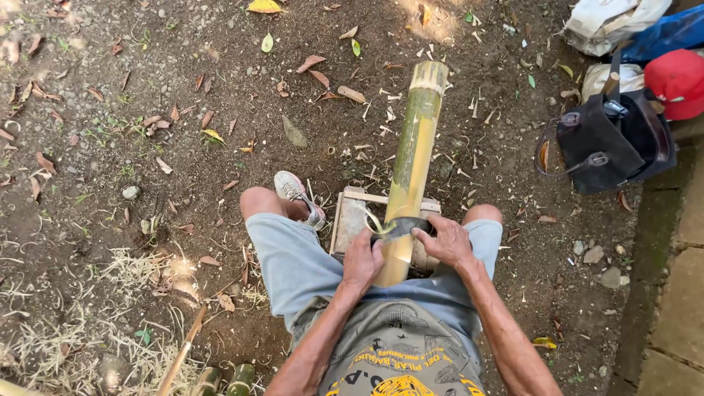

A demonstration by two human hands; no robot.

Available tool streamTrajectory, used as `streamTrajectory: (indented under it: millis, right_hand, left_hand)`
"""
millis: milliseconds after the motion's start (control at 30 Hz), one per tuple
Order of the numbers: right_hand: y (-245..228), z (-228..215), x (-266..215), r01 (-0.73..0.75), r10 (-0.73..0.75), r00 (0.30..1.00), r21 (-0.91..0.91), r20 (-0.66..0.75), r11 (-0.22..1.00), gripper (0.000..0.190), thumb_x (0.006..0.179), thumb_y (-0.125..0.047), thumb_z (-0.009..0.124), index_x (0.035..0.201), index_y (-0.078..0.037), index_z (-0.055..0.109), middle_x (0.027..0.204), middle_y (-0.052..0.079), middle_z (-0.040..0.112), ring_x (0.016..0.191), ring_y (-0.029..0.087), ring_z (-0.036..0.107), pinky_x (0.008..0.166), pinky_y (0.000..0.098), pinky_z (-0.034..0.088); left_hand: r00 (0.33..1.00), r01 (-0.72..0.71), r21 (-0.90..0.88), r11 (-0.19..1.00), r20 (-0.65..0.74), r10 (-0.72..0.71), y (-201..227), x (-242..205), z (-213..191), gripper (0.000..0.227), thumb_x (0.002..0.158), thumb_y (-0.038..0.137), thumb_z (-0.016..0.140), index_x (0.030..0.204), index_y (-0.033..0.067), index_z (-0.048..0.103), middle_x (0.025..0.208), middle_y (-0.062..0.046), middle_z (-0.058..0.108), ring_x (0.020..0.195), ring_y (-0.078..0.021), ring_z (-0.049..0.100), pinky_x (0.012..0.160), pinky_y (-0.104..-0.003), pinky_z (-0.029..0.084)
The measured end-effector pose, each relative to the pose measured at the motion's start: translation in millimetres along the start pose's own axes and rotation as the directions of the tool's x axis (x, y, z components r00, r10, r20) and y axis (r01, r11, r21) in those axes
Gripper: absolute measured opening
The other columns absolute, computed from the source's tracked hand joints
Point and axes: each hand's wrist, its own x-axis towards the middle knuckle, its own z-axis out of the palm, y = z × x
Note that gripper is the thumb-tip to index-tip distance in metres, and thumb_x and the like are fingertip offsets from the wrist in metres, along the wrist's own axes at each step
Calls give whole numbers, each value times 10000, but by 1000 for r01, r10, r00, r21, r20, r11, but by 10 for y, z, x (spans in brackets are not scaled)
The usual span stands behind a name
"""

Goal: The person is using a sickle to shave the outer layer off of a bamboo stalk while sitting outdoors.

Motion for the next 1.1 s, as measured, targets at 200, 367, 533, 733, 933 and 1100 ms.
streamTrajectory:
  millis: [200, 367, 533, 733, 933, 1100]
  right_hand:
    - [-154, -170, 201, -70, 76, 983, 45, -165, 997, 426, 851, -468, 723, 849, -45, 674, 802, 200, 704, 762, 395, 686, 694, 526, 513]
    - [-198, -508, 686, -65, 50, 946, -36, -321, 997, 417, 871, -461, 728, 861, -48, 671, 813, 199, 700, 764, 405, 689, 687, 521, 523]
    - [50, -609, 1250, -61, 51, 908, -11, -415, 998, 418, 917, -442, 720, 871, -32, 657, 805, 206, 697, 737, 395, 702, 675, 510, 537]
    - [35, -641, 1449, -7, 0, 868, -11, -496, 1000, 413, 930, -434, 734, 885, -30, 658, 774, 198, 688, 702, 404, 685, 639, 518, 522]
    - [-7, -710, 1442, -32, 31, 884, 5, -466, 999, 439, 932, -437, 751, 833, -24, 638, 750, 186, 674, 658, 379, 659, 611, 503, 500]
    - [-68, -818, 1449, 0, 13, 879, 27, -477, 1000, 422, 937, -409, 747, 806, -25, 633, 737, 169, 659, 631, 342, 644, 600, 478, 485]
  left_hand:
    - [992, -102, -56, 993, -78, 97, 228, 439, -126, 390, 909, 197, 626, 1267, 43, 631, 1016, -224, 676, 973, -408, 643, 871, -508, 496]
    - [955, -270, -61, 961, -141, 259, 404, 1251, 31, 428, 908, 159, 586, 1319, 39, 587, 1114, -167, 655, 997, -299, 605, 918, -467, 469]
    - [963, -261, 127, 957, -32, 267, 622, 2022, 151, 260, 992, 206, 568, 1200, 52, 586, 1046, -153, 583, 925, -276, 529, 853, -437, 435]
    - [840, -425, 499, 755, -95, 535, 760, 2260, 97, 273, 1029, 277, 546, 1155, 36, 528, 994, -154, 530, 897, -276, 513, 785, -443, 425]
    - [889, -396, 438, 807, -37, 456, 791, 2294, 103, 228, 1018, 271, 539, 1059, 49, 506, 969, -165, 526, 900, -285, 518, 787, -456, 436]
    - [914, -357, 288, 889, -90, 396, 705, 2410, 239, 206, 984, 248, 559, 1067, 64, 519, 989, -157, 536, 907, -282, 526, 796, -480, 439]
